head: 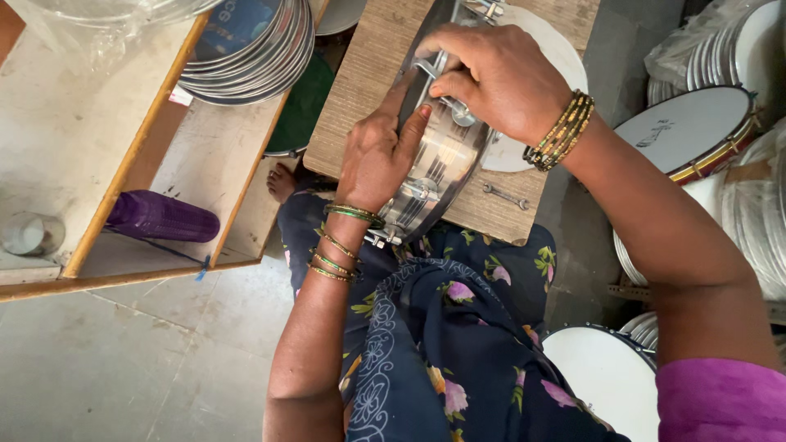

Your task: The person attaches metal tension rods and hardware to a drum frame using a small wrench and by hand.

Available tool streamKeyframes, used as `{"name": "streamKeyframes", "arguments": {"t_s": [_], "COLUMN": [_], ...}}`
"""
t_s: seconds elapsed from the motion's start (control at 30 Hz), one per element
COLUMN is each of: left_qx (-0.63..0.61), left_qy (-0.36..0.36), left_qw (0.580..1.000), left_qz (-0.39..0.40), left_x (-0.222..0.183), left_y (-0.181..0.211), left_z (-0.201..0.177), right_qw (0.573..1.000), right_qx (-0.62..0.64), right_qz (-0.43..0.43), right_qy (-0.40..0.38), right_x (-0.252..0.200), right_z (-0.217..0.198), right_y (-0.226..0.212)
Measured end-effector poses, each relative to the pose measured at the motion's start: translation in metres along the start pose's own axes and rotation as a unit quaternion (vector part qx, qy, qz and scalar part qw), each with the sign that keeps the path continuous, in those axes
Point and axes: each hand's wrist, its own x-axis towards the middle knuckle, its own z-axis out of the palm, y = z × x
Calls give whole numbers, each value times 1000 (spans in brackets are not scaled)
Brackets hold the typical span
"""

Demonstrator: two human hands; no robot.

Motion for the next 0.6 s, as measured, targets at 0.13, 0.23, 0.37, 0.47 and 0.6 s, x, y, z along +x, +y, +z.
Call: {"name": "streamKeyframes", "arguments": {"t_s": [0.13, 0.23, 0.37, 0.47, 0.6], "left_qx": [-1, -2, 24, 39, 53], "left_qy": [80, 46, 37, 47, 26], "left_qw": [986, 996, 998, 997, 998], "left_qz": [144, 82, 49, 55, 31], "left_x": [1, -3, -2, -1, -8], "left_y": [-5, -8, -8, -9, -16], "left_z": [1, 1, 2, 1, -6], "right_qw": [999, 999, 998, 997, 982], "right_qx": [-15, -34, -36, 57, 138], "right_qz": [-34, -37, -57, -22, 54], "right_qy": [10, 9, 19, 49, 117], "right_x": [0, 3, 6, -6, -51], "right_z": [4, 6, 3, 0, 1], "right_y": [3, 3, 4, 17, 72]}}
